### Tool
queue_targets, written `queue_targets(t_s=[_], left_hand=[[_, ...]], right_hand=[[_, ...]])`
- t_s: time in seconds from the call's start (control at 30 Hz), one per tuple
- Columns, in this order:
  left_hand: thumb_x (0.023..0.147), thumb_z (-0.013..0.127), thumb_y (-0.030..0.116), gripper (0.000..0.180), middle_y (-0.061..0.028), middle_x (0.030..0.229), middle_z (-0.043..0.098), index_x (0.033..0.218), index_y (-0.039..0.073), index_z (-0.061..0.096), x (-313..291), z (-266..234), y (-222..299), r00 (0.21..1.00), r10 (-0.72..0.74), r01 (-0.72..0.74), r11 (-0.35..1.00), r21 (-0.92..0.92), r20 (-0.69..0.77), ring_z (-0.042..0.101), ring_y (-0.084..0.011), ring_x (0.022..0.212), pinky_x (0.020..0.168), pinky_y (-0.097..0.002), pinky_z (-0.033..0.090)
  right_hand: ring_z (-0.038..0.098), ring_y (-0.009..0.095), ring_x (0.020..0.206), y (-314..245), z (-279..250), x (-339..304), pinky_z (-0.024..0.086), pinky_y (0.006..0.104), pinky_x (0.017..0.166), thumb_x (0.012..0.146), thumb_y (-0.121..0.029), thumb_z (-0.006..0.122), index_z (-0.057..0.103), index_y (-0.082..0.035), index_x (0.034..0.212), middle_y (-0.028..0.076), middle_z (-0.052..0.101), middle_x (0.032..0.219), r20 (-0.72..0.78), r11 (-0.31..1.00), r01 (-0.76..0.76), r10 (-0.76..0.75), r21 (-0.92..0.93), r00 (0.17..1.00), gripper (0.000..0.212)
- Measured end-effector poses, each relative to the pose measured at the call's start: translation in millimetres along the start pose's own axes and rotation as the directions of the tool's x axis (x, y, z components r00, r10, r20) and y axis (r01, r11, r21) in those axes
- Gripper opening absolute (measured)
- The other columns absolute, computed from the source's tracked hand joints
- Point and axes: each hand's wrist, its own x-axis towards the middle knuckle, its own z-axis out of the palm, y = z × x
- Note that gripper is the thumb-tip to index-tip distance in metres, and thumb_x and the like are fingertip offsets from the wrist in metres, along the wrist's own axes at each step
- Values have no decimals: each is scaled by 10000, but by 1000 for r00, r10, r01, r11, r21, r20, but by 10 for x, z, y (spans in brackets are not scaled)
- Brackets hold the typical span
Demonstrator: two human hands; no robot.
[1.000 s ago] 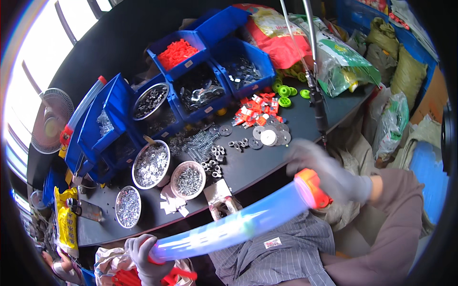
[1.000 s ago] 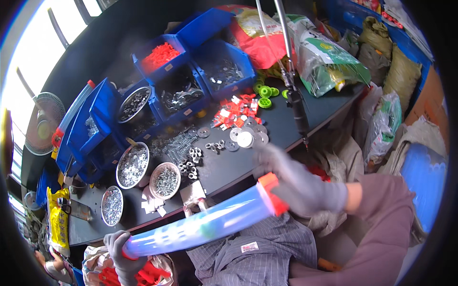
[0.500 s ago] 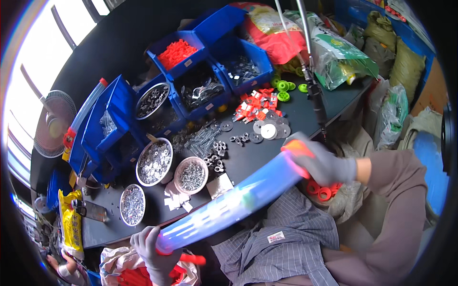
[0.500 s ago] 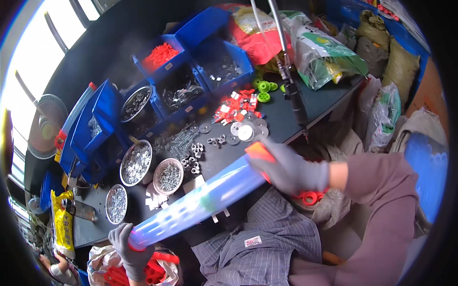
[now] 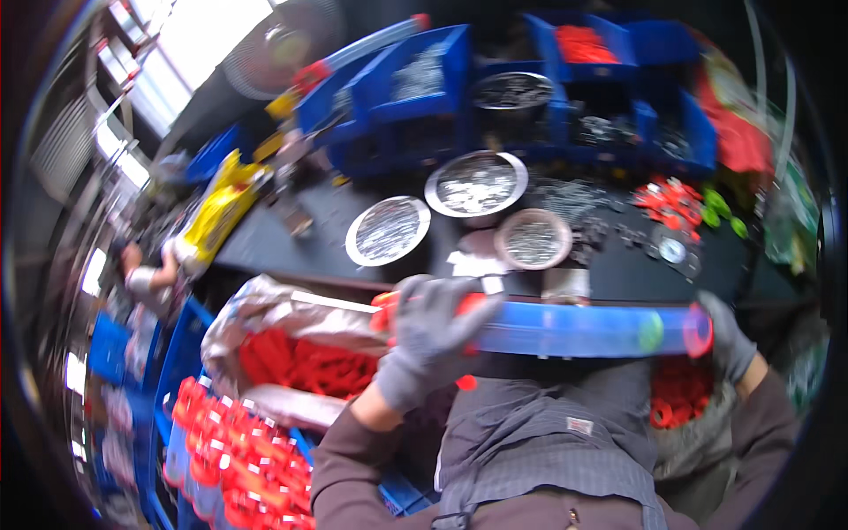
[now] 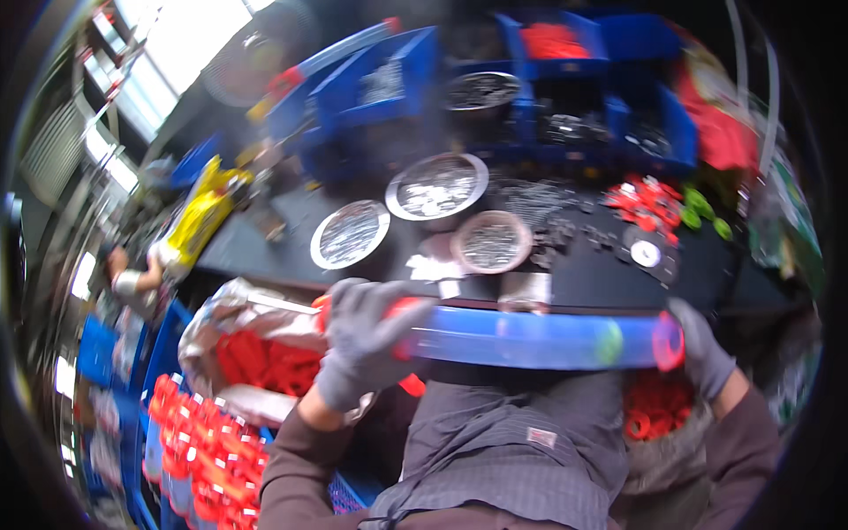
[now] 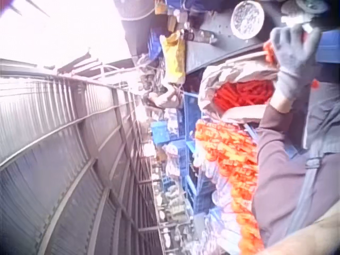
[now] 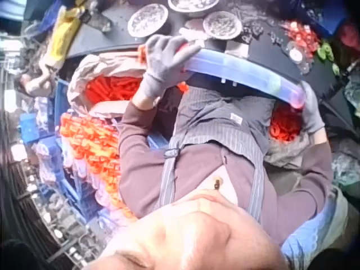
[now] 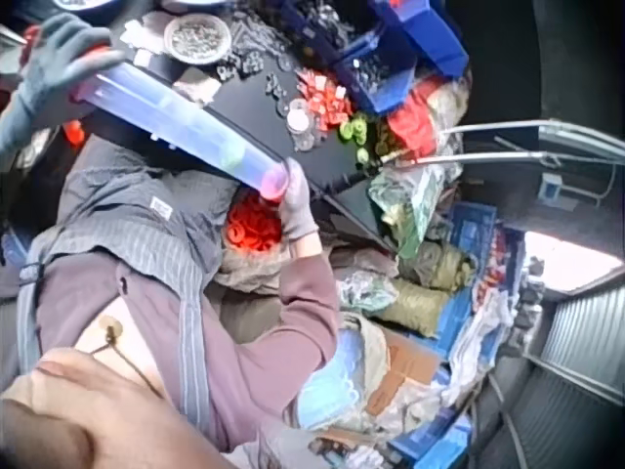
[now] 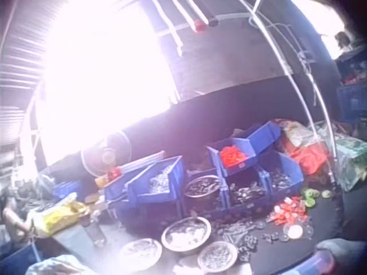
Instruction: The person assembles a plastic trigger mechanism and attaches it to a translucent tube using an electric screwdriver, securing it with screws and washers.
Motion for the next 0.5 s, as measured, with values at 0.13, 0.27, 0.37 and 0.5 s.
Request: queue_targets(t_s=[0.13,0.27,0.37,0.5], left_hand=[[536,746,278,614,-31,1014,601,1136,214,635,-113,-46,92,998,-14,14,1000,-11,58,578,-248,885,862,-439,397],[538,777,176,615,-85,1051,611,1125,133,600,-112,-68,-133,968,-199,153,951,-269,-154,583,-309,939,884,-454,412],[636,774,103,598,-102,1052,610,1179,37,533,-1,-191,109,754,-650,423,363,-830,100,607,-242,1011,889,-371,494],[776,677,255,666,-187,1267,543,1331,-26,438,47,-77,184,788,-529,46,-457,-888,314,596,-291,1115,996,-434,472]], right_hand=[[594,181,877,-140,231,-145,495,390,771,954,-508,486,606,-119,1019,69,639,953,-107,920,-338,323,-197,940,412],[598,152,668,-310,140,-130,499,315,576,1000,-530,354,607,-112,1025,65,646,846,202,955,130,-188,268,961,490],[608,81,673,-379,1053,-290,477,216,578,1055,-417,284,617,-104,1077,46,667,862,115,936,350,-346,-20,931,457],[665,242,883,526,1698,-142,519,336,821,1031,-202,426,595,48,1172,130,690,998,302,619,757,-695,-211,653,333]])
